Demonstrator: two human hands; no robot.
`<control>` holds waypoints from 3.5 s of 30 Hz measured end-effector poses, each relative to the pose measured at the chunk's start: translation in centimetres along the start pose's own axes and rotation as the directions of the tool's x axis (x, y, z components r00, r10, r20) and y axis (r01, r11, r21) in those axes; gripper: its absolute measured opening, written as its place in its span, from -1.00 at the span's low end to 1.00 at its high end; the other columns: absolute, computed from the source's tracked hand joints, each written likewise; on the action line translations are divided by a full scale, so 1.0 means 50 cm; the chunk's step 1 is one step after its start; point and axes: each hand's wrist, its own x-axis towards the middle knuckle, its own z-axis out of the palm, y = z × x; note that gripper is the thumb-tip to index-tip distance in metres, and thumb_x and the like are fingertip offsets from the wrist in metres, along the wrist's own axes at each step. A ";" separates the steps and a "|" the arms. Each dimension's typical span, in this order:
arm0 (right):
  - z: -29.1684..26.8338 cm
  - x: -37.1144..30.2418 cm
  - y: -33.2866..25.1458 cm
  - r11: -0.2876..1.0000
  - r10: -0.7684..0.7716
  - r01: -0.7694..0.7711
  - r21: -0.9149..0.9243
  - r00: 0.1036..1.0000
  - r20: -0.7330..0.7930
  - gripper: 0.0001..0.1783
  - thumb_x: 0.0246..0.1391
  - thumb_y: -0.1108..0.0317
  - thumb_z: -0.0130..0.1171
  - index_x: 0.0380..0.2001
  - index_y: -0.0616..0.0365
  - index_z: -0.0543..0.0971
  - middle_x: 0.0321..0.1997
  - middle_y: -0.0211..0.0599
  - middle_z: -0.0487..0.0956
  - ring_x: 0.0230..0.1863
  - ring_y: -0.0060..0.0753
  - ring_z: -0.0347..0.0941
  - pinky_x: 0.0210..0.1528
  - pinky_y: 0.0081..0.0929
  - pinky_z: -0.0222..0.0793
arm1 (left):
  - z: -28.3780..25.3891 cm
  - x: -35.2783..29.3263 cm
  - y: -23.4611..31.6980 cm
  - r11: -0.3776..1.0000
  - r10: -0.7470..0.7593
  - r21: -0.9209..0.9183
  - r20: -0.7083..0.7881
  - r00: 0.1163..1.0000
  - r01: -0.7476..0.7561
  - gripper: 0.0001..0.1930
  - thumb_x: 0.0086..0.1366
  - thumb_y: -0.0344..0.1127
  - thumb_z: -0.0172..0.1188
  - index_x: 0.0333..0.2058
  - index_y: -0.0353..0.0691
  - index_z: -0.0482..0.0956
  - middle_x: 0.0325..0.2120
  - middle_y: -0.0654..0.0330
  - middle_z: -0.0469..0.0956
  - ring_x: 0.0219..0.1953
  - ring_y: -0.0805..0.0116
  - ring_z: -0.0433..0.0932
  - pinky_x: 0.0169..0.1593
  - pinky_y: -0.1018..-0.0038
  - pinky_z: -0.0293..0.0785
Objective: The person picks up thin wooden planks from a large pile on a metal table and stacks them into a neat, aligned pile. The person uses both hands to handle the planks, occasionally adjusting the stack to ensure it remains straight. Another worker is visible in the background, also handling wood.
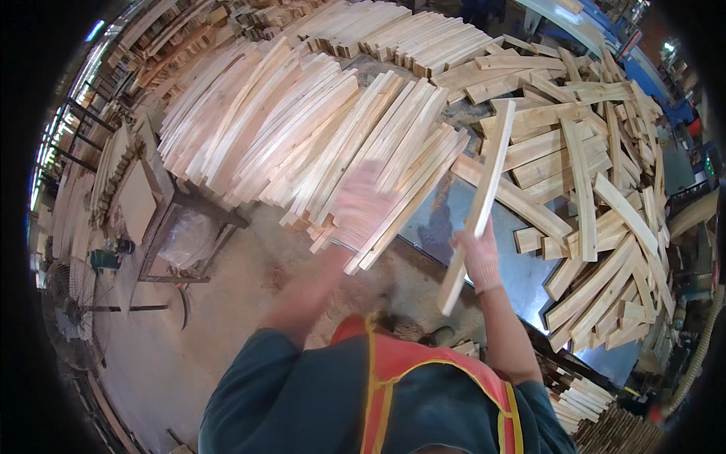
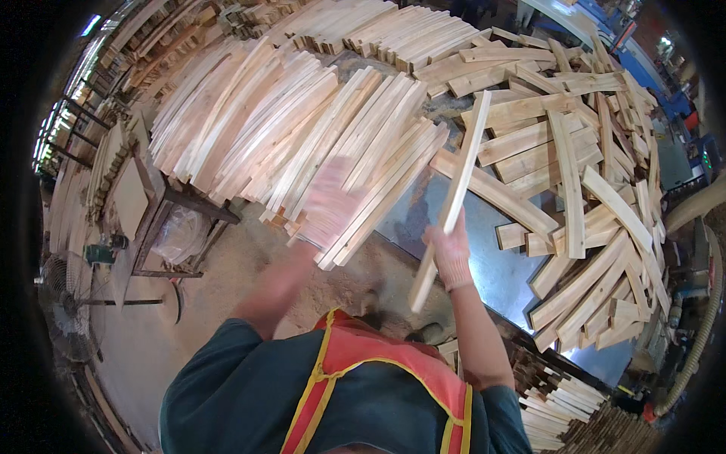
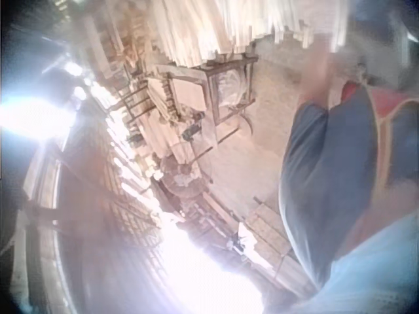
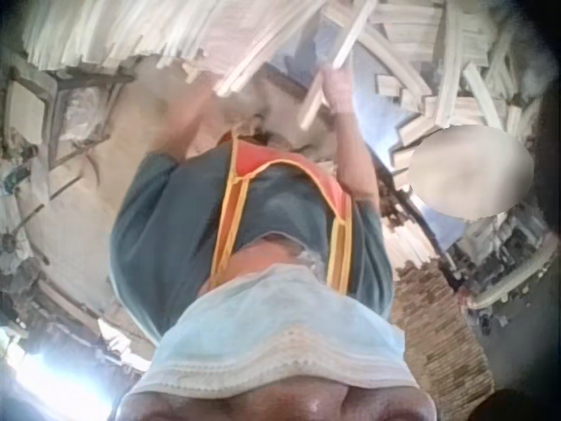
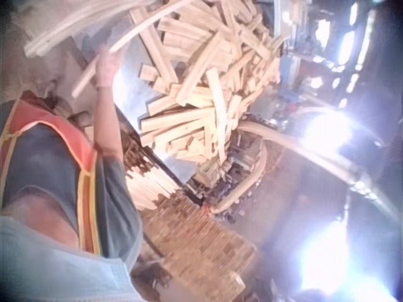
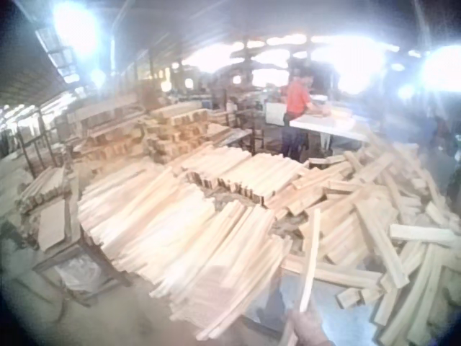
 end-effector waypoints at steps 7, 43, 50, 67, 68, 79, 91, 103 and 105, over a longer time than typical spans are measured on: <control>0.176 0.274 -0.010 0.816 0.132 0.076 -0.573 0.941 0.312 -0.53 0.25 -0.06 0.30 0.09 -0.06 0.60 -0.30 -0.06 0.62 -0.23 -0.15 0.66 -0.03 -0.24 0.60 | -0.171 0.163 -0.255 0.894 -0.443 0.092 0.336 0.831 0.439 -0.18 0.41 0.19 0.21 0.36 -0.43 0.41 0.29 -0.17 0.53 0.41 -0.09 0.42 0.46 0.12 0.32; 0.075 1.237 -0.345 0.927 -0.209 0.219 -0.306 0.976 0.066 -0.19 0.08 0.13 0.40 0.32 0.32 0.40 0.30 0.02 0.57 0.29 -0.15 0.51 0.34 -0.31 0.42 | 0.314 1.141 -0.041 0.960 -0.125 -0.137 0.569 0.813 0.244 -0.09 0.31 0.24 0.34 0.37 -0.40 0.39 0.35 -0.20 0.41 0.40 0.09 0.43 0.41 0.20 0.39; -0.020 0.812 -0.245 0.965 -0.142 0.167 0.202 0.981 -0.132 -0.46 0.28 0.25 0.35 0.24 0.25 0.53 -0.01 -0.38 0.58 0.04 -0.49 0.46 0.14 -0.45 0.41 | 0.137 0.754 -0.110 0.978 0.016 -0.210 0.158 0.987 0.017 -0.29 0.29 -0.20 0.41 0.37 -0.31 0.45 0.34 -0.17 0.44 0.36 -0.12 0.44 0.41 0.16 0.40; 0.296 0.122 0.016 0.896 0.445 -0.436 -0.090 0.883 0.148 0.01 0.24 -0.01 0.43 0.57 -0.04 0.09 0.32 -0.26 0.51 0.24 -0.32 0.45 0.25 -0.32 0.42 | -0.118 -0.232 -0.506 -0.163 -0.894 -0.798 0.369 0.256 0.580 -0.55 0.43 -0.07 0.33 0.16 -0.18 0.59 -0.11 0.27 0.59 -0.01 0.25 0.59 0.11 0.34 0.54; 0.286 0.126 0.045 0.911 0.412 -0.411 -0.036 0.900 0.144 -0.02 0.20 -0.03 0.47 0.52 -0.06 0.18 0.25 -0.36 0.55 0.20 -0.37 0.46 0.20 -0.34 0.44 | -0.086 -0.247 -0.539 -0.414 -0.758 -0.794 0.572 0.315 0.445 -0.56 0.46 -0.01 0.28 0.15 -0.15 0.59 -0.11 0.27 0.60 -0.02 0.26 0.59 0.09 0.35 0.55; 0.197 0.172 0.099 0.964 0.266 -0.266 -0.010 0.964 -0.031 -0.17 0.24 0.10 0.40 0.45 0.07 0.27 0.29 -0.18 0.53 0.26 -0.23 0.50 0.25 -0.20 0.48 | -0.014 -0.271 -0.424 -0.353 -0.256 -0.526 0.850 0.460 0.774 -0.52 0.48 -0.02 0.27 0.20 -0.21 0.51 0.05 0.05 0.64 0.11 0.12 0.64 0.14 0.12 0.64; 0.068 0.278 0.044 0.825 0.533 -0.514 -0.234 0.846 0.022 -0.30 0.13 -0.22 0.44 0.01 0.19 0.59 -0.33 -0.35 0.58 -0.42 -0.44 0.49 -0.39 -0.43 0.41 | 0.104 -0.012 -0.308 0.291 0.025 -0.629 0.758 0.651 0.721 0.30 0.13 -0.20 0.60 0.61 -0.31 -0.21 0.42 -0.07 0.37 0.43 0.17 0.36 0.48 0.29 0.22; 0.081 0.318 -0.032 0.916 0.273 -0.300 0.265 0.953 0.133 -0.43 0.15 -0.03 0.47 0.06 0.14 0.64 -0.39 -0.59 0.44 -0.41 -0.60 0.27 -0.34 -0.55 0.15 | -0.189 0.183 -0.054 0.869 -0.347 0.010 0.725 0.595 0.495 0.36 0.03 0.05 0.59 0.63 -0.08 -0.17 0.35 -0.27 0.41 0.34 -0.16 0.49 0.43 0.17 0.38; 0.097 0.368 -0.095 0.944 0.257 -0.282 0.171 0.954 0.156 -0.46 0.15 -0.04 0.46 0.02 0.12 0.64 -0.42 -0.60 0.40 -0.43 -0.62 0.23 -0.36 -0.55 0.10 | -0.187 0.223 -0.083 0.845 -0.293 -0.144 0.682 0.670 0.516 0.33 0.05 0.00 0.58 0.63 -0.12 -0.16 0.35 -0.28 0.40 0.34 -0.14 0.50 0.43 0.20 0.37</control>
